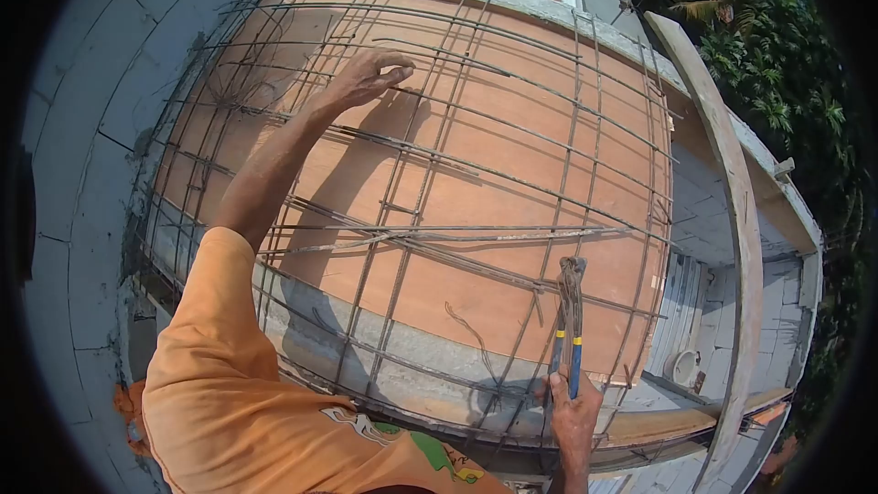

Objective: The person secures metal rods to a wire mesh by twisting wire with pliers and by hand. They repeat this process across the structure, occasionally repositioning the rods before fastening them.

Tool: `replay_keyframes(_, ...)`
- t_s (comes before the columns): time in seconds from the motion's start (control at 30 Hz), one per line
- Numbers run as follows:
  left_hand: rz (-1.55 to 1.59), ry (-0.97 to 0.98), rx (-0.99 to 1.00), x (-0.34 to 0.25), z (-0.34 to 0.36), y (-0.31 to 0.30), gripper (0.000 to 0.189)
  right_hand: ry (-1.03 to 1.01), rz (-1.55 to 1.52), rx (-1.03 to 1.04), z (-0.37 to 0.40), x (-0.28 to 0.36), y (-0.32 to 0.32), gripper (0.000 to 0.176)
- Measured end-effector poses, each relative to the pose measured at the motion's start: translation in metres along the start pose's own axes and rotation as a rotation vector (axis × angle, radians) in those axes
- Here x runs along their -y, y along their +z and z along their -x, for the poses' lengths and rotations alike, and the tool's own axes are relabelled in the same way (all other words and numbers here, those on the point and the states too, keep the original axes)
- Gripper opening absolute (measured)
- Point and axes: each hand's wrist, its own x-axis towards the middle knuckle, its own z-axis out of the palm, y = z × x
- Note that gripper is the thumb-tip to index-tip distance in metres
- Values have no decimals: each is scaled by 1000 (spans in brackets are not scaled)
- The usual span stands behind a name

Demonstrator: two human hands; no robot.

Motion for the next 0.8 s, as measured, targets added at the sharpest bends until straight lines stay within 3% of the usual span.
replay_keyframes(0.1,-42,63,69,-1,24,7,26,-10,184,29,7,8,13,21)
replay_keyframes(0.23,60,34,38,11,23,23,22,-238,244,-46,3,13,15,18)
replay_keyframes(0.33,162,-50,88,9,18,11,21,-192,198,-71,4,21,21,16)
replay_keyframes(0.4,180,-106,284,5,7,-1,25,-172,205,-89,7,28,25,17)
replay_keyframes(0.43,178,-97,286,8,2,-1,25,-172,200,-96,9,30,27,17)
replay_keyframes(0.5,73,-34,-53,12,-15,5,27,-231,265,-65,13,33,30,22)
replay_keyframes(0.63,-325,221,-162,30,-47,17,43,-164,263,-103,22,44,38,24)
replay_keyframes(0.67,-315,137,-32,37,-53,18,50,-161,253,-99,24,41,39,22)
replay_keyframes(0.8,-220,58,61,57,-68,23,44,-137,201,-130,29,35,46,15)
